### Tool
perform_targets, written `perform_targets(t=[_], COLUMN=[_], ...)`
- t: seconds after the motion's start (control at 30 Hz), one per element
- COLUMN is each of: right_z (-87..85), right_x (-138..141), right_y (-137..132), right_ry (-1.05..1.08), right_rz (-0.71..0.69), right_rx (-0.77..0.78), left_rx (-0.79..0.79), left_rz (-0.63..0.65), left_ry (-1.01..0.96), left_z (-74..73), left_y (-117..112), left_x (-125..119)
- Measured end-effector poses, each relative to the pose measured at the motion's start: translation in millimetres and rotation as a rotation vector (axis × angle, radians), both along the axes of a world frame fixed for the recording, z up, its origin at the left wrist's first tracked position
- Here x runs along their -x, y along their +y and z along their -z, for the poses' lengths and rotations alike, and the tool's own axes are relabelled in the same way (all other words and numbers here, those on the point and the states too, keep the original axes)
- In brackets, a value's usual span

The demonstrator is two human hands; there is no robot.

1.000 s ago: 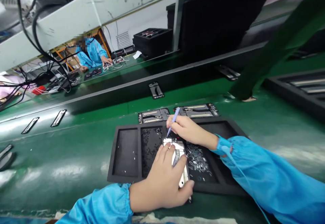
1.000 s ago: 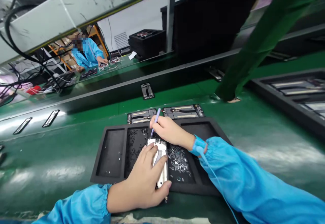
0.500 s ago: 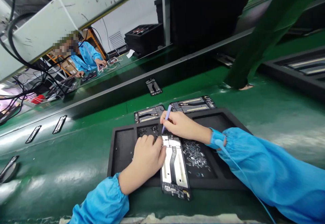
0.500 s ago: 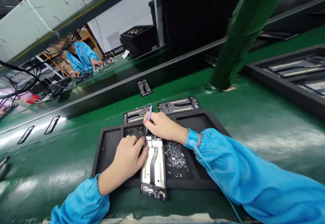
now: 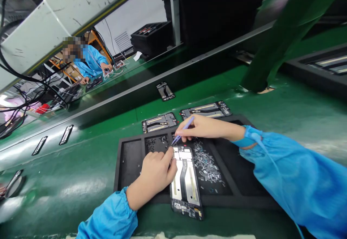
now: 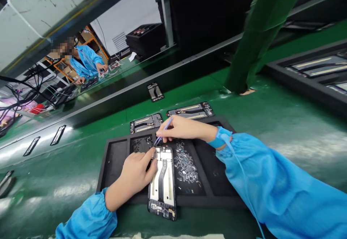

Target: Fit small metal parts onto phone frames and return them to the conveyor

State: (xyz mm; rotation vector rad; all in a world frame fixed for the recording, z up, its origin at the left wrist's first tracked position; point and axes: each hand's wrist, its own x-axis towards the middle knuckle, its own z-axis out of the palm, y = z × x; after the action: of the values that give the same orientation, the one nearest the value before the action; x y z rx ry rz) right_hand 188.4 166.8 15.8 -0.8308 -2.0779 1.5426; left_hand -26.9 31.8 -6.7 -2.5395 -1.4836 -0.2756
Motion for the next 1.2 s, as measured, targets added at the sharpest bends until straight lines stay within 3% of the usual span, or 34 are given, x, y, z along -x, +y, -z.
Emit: perform_targets(t=[0.2,0.47,0.73,0.97,1.2], right_z=[-6.4,7.2,14.4,17.7,22.5], right_x=[-4.8,-4.5,2.6,5.9,4.7], right_y=[6.1,-37.4,-40.1,-37.7,-34.6], right_ry=[0.192,-0.19,-0.179,-0.084,-0.028], right_rz=[0.403,0.406,0.457,0.579,0.688], right_rx=[0.106,-0.05,-0.03,0.278,0.254], left_rx=[-0.028,0.04,0.02,0.001,0.02], left_rz=[0.02,-0.011,0.009,0.063,0.074], left_ry=[-0.003,0.014,0.059,0.039,0.036], left_z=[5.3,-1.1,1.5,2.2,1.3], left_y=[-2.4,0.9,-1.0,-1.9,-1.2], left_x=[0.4,-0.8,0.0,0.0,-0.9])
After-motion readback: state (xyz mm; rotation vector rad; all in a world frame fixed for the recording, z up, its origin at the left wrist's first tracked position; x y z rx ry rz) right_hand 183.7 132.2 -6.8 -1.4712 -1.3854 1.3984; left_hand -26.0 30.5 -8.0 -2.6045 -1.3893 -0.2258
